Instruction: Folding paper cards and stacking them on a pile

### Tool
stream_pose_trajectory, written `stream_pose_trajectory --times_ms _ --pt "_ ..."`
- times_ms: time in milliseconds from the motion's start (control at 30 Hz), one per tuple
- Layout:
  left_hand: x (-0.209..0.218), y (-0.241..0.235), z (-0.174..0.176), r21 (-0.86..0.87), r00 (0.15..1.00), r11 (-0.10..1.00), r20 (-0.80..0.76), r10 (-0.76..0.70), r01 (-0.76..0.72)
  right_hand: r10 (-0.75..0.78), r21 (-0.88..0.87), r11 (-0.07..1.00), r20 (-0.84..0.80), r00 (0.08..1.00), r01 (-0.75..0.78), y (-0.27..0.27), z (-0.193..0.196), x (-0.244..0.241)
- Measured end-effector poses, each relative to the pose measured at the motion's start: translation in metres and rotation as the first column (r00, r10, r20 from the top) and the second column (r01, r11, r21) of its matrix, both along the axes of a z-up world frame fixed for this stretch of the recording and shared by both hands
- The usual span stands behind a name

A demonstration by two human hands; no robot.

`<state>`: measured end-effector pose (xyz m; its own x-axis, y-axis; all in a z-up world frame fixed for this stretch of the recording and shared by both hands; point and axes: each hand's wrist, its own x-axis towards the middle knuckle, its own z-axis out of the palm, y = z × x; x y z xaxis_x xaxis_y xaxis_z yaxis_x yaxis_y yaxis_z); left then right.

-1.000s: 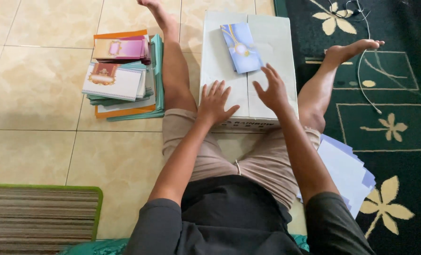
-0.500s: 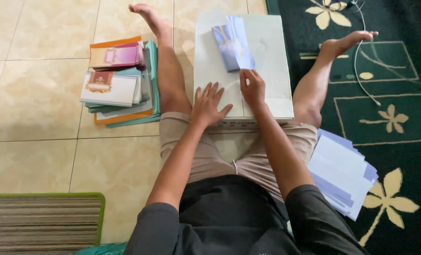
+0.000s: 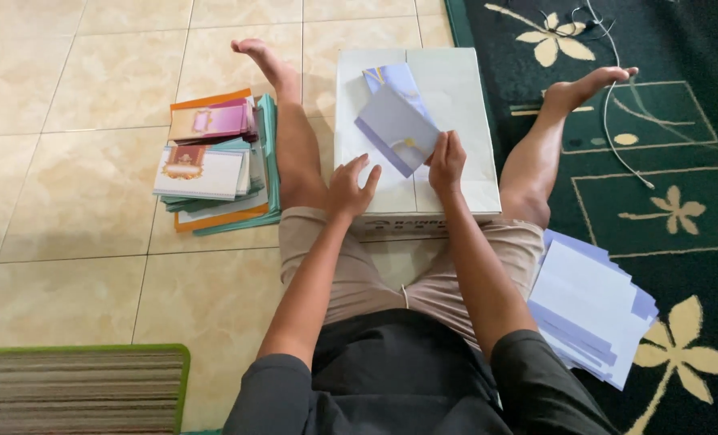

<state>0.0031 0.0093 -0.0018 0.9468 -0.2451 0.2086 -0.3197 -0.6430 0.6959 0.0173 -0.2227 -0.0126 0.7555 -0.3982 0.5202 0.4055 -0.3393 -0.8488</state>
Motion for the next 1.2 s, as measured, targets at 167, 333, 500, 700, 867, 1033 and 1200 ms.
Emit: stream_pose_trajectory --times_ms 167,333,500,700,867,1033,1200 --pt "0.001 -0.003 -0.004 -0.054 0.998 0.997 -0.011 0.055 -0.056 0.226 0.087 0.974 -0.285 0.931 -0.210 -0.007 -0.023 0.011" --pt "0.001 -0.005 -0.018 0.225 0.975 0.974 0.220 -0.042 -0.009 0.144 0.031 0.989 -0.338 0.930 -0.142 0.004 0.000 -0.009" --pt "0.000 -0.005 -0.022 0.203 0.945 0.977 0.327 -0.012 -0.058 0.075 -0.673 0.727 -0.125 0.989 -0.140 0.024 0.037 -0.037" --pt "-0.006 -0.004 -0.019 0.226 0.918 0.969 0.396 0.004 -0.102 0.116 -0.624 0.746 -0.221 0.968 -0.232 0.023 0.031 -0.036" --pt "-0.003 -0.006 -0.024 0.229 0.908 0.968 0.420 -0.004 -0.102 0.090 -0.623 0.755 -0.208 0.974 -0.203 0.016 0.015 -0.027" --pt "-0.002 -0.007 -0.029 0.185 0.880 0.976 0.475 0.016 -0.118 0.075 -0.616 0.747 -0.296 0.952 -0.250 0.017 0.020 -0.028" --pt "-0.003 -0.010 -0.024 0.219 0.920 0.969 0.390 0.023 -0.117 0.080 -0.631 0.738 -0.270 0.959 -0.239 0.014 0.022 -0.026"
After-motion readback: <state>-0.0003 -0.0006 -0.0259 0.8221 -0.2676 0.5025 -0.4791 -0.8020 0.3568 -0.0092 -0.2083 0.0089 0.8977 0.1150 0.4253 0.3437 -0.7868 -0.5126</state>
